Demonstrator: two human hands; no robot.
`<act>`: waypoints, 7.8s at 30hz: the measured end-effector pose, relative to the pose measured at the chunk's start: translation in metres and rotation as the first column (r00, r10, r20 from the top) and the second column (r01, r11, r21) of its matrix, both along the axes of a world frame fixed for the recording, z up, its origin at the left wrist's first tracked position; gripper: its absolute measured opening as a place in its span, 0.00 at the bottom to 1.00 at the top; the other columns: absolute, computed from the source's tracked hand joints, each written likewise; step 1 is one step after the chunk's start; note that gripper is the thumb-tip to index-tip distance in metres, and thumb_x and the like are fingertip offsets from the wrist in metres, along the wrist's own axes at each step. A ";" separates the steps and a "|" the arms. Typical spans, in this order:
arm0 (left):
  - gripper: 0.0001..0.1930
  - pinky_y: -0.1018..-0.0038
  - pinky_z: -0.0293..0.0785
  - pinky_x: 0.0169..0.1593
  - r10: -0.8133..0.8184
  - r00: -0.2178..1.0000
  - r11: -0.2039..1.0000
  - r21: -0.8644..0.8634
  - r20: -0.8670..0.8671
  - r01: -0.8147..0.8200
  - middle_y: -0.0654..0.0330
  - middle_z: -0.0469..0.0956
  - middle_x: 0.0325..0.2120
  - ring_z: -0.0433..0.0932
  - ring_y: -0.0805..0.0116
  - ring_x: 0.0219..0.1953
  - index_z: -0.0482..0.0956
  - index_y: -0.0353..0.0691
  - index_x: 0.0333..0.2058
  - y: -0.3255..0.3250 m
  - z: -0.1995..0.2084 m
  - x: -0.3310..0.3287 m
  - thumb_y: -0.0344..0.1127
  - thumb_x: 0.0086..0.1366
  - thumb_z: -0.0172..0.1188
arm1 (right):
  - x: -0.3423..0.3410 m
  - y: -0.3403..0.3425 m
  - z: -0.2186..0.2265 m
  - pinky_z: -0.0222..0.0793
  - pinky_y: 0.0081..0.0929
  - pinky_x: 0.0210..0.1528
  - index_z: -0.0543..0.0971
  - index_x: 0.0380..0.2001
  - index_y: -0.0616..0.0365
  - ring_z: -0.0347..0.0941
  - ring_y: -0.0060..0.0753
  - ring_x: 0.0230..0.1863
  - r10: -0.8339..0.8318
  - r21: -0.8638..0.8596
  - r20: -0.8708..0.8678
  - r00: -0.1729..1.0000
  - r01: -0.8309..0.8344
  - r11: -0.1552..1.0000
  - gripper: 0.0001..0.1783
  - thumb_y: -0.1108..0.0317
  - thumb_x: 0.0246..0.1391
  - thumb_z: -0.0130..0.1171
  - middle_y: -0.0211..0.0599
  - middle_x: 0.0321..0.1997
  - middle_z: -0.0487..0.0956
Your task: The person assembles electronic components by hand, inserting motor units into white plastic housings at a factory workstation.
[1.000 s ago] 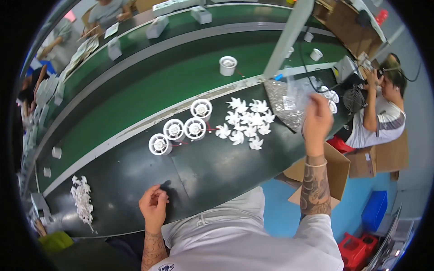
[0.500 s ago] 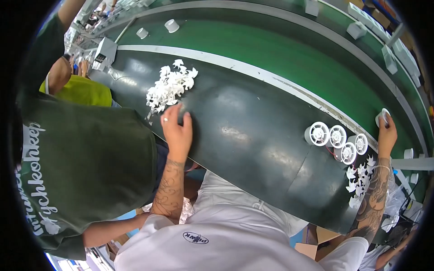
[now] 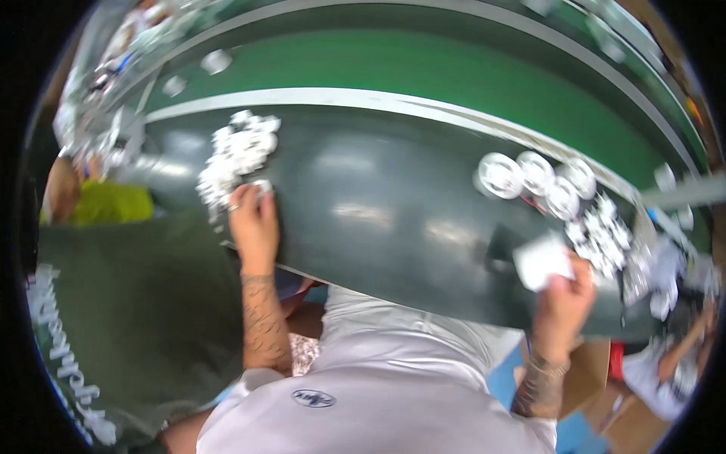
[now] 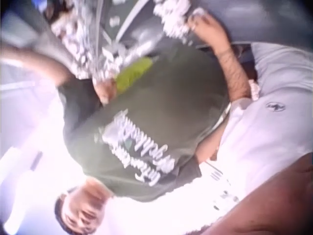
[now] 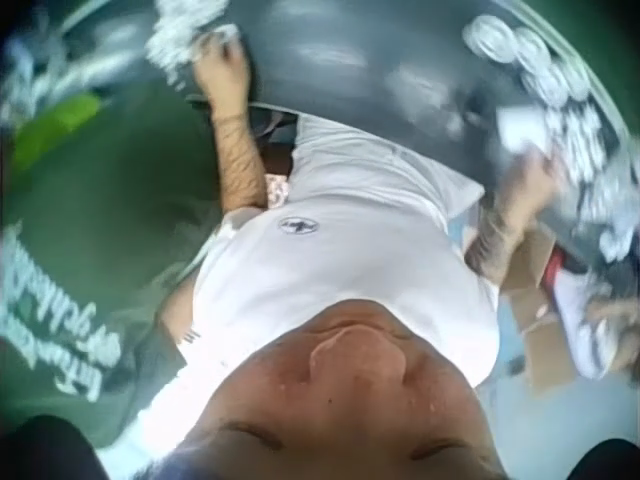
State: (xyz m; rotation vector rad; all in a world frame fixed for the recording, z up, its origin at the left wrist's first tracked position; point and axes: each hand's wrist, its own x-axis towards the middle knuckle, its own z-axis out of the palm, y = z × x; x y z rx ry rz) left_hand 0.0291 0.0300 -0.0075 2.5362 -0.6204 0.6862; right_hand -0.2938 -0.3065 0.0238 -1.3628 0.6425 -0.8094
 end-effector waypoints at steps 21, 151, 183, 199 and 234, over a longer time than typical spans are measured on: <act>0.12 0.74 0.73 0.46 -0.897 0.283 0.438 -0.765 -0.339 0.471 0.56 0.79 0.37 0.77 0.69 0.41 0.77 0.32 0.42 -0.106 0.082 -0.140 0.19 0.57 0.63 | 0.051 0.081 0.036 0.77 0.37 0.52 0.69 0.57 0.60 0.76 0.42 0.53 0.079 0.809 0.362 0.929 -0.355 0.468 0.26 0.51 0.67 0.49 0.42 0.54 0.76; 0.06 0.59 0.72 0.37 0.034 0.999 0.999 0.007 -0.003 -0.034 0.48 0.78 0.30 0.76 0.48 0.32 0.77 0.35 0.36 -0.015 -0.002 0.039 0.31 0.62 0.59 | 0.005 0.010 0.006 0.81 0.41 0.48 0.67 0.61 0.60 0.76 0.53 0.54 0.070 0.585 0.302 0.951 -0.243 0.774 0.24 0.59 0.66 0.50 0.45 0.56 0.75; 0.06 0.65 0.80 0.47 -0.822 0.337 0.532 -0.830 -0.459 0.167 0.54 0.77 0.38 0.80 0.64 0.40 0.75 0.31 0.38 -0.103 0.059 -0.114 0.23 0.61 0.60 | 0.025 0.054 0.013 0.69 0.52 0.61 0.71 0.56 0.55 0.74 0.45 0.56 -0.062 0.773 0.417 0.907 -0.318 0.549 0.21 0.55 0.66 0.51 0.40 0.55 0.76; 0.11 0.70 0.82 0.43 -0.892 0.364 0.445 -0.651 -0.266 0.615 0.55 0.77 0.44 0.82 0.61 0.38 0.84 0.38 0.36 -0.132 0.082 -0.159 0.22 0.51 0.69 | 0.045 0.099 0.047 0.70 0.38 0.56 0.67 0.58 0.61 0.73 0.37 0.54 0.083 0.701 0.388 0.918 -0.353 0.620 0.25 0.53 0.69 0.44 0.41 0.54 0.75; 0.18 0.67 0.76 0.52 -0.829 0.213 0.550 -0.687 -0.517 0.475 0.47 0.75 0.49 0.77 0.62 0.51 0.67 0.35 0.31 -0.132 0.096 -0.144 0.19 0.49 0.70 | 0.043 0.097 0.047 0.73 0.42 0.55 0.66 0.59 0.63 0.75 0.42 0.52 0.165 0.796 0.285 0.944 -0.329 0.508 0.28 0.51 0.68 0.44 0.48 0.54 0.75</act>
